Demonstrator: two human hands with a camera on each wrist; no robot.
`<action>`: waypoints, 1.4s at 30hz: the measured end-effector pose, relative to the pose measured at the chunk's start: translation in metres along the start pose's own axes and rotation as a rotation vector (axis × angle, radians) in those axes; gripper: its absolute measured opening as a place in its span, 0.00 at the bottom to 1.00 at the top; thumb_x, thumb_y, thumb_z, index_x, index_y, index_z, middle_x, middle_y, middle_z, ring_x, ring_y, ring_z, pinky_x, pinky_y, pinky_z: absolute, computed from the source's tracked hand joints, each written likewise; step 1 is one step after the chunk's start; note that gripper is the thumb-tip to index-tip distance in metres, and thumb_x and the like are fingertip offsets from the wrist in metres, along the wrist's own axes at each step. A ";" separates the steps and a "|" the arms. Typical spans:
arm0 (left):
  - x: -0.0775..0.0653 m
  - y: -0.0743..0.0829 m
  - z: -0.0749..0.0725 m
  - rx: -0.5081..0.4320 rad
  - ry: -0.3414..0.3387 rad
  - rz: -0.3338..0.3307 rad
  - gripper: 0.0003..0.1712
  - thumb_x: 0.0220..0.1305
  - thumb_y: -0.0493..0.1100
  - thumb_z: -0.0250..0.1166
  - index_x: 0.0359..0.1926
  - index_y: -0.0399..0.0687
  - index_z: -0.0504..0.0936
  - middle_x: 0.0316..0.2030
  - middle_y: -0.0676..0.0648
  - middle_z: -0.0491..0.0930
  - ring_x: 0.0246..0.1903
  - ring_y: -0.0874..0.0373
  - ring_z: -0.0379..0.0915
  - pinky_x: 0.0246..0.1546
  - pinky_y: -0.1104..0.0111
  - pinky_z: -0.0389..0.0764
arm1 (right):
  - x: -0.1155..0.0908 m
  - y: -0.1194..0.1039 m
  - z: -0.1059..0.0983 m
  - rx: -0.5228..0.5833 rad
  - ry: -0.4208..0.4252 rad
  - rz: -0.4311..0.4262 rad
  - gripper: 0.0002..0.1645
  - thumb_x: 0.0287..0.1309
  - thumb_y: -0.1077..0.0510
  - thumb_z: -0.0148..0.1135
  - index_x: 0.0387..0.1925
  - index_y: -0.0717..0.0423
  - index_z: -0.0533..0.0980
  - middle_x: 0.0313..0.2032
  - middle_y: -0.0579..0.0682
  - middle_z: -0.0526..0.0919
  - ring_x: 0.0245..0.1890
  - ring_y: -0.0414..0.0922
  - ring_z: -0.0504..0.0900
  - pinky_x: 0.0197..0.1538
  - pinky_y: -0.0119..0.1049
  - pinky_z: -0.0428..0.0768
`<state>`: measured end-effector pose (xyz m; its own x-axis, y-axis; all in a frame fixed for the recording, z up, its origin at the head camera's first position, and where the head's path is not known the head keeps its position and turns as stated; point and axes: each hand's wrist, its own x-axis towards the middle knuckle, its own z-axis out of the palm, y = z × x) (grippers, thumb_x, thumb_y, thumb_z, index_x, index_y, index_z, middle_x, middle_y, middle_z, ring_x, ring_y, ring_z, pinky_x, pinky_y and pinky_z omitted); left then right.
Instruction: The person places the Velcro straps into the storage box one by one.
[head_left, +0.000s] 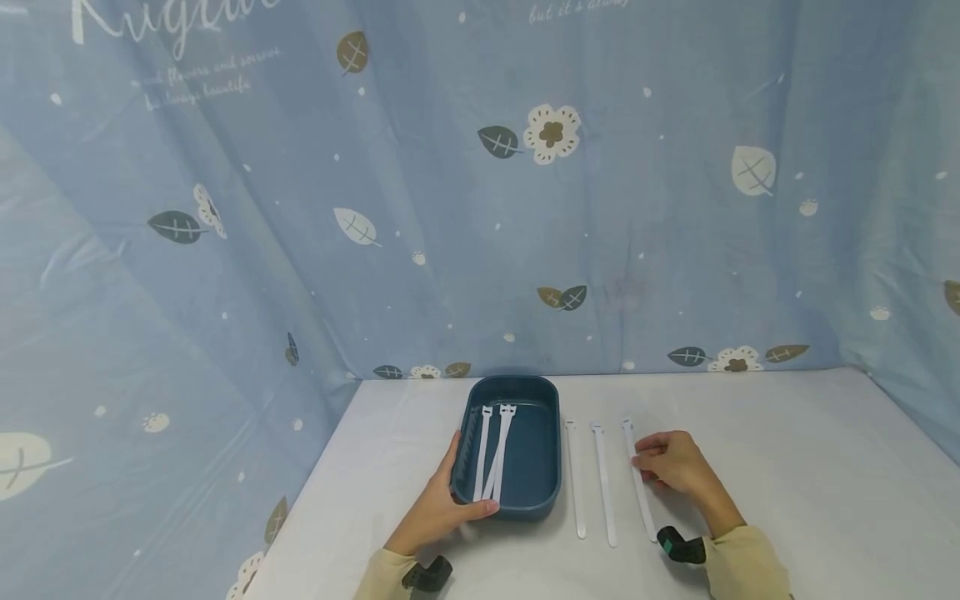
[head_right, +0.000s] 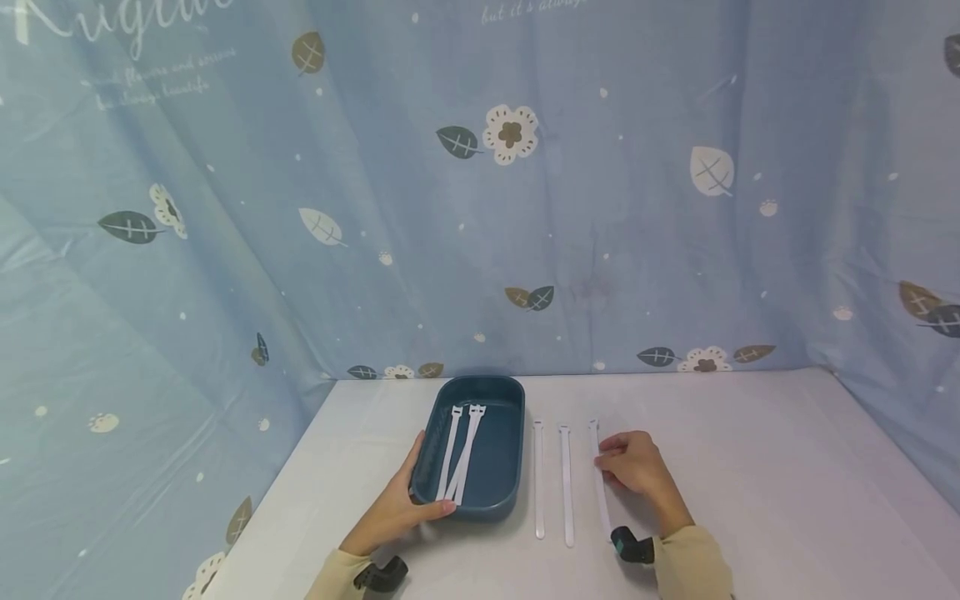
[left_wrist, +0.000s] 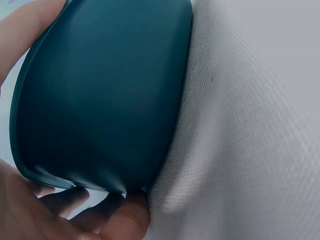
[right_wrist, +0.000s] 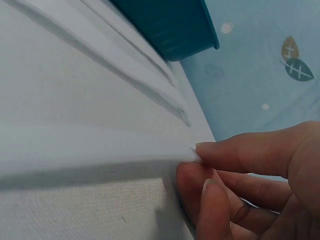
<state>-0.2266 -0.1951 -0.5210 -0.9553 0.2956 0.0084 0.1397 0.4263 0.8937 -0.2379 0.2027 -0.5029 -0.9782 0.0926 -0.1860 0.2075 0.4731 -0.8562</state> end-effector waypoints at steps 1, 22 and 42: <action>0.000 0.000 0.000 -0.001 0.000 -0.002 0.74 0.53 0.50 0.81 0.84 0.61 0.35 0.84 0.44 0.42 0.81 0.39 0.46 0.75 0.39 0.58 | 0.000 0.000 -0.001 0.006 -0.007 -0.002 0.19 0.61 0.64 0.69 0.51 0.72 0.79 0.33 0.54 0.85 0.28 0.43 0.82 0.29 0.36 0.82; 0.001 0.002 0.000 0.002 -0.006 0.007 0.74 0.53 0.50 0.81 0.85 0.59 0.35 0.84 0.44 0.41 0.81 0.39 0.46 0.75 0.39 0.58 | -0.001 0.001 -0.008 0.077 -0.036 0.011 0.20 0.65 0.61 0.66 0.54 0.70 0.78 0.37 0.55 0.85 0.31 0.42 0.82 0.29 0.34 0.83; 0.000 0.001 0.000 -0.002 -0.002 0.002 0.74 0.53 0.51 0.82 0.85 0.59 0.35 0.84 0.45 0.40 0.81 0.40 0.45 0.76 0.39 0.58 | 0.000 -0.002 -0.010 0.183 -0.046 0.001 0.24 0.65 0.62 0.66 0.58 0.73 0.75 0.38 0.55 0.87 0.31 0.41 0.85 0.31 0.33 0.86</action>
<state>-0.2268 -0.1945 -0.5196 -0.9544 0.2983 0.0093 0.1412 0.4239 0.8946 -0.2385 0.2102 -0.4968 -0.9774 0.0509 -0.2051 0.2108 0.3052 -0.9287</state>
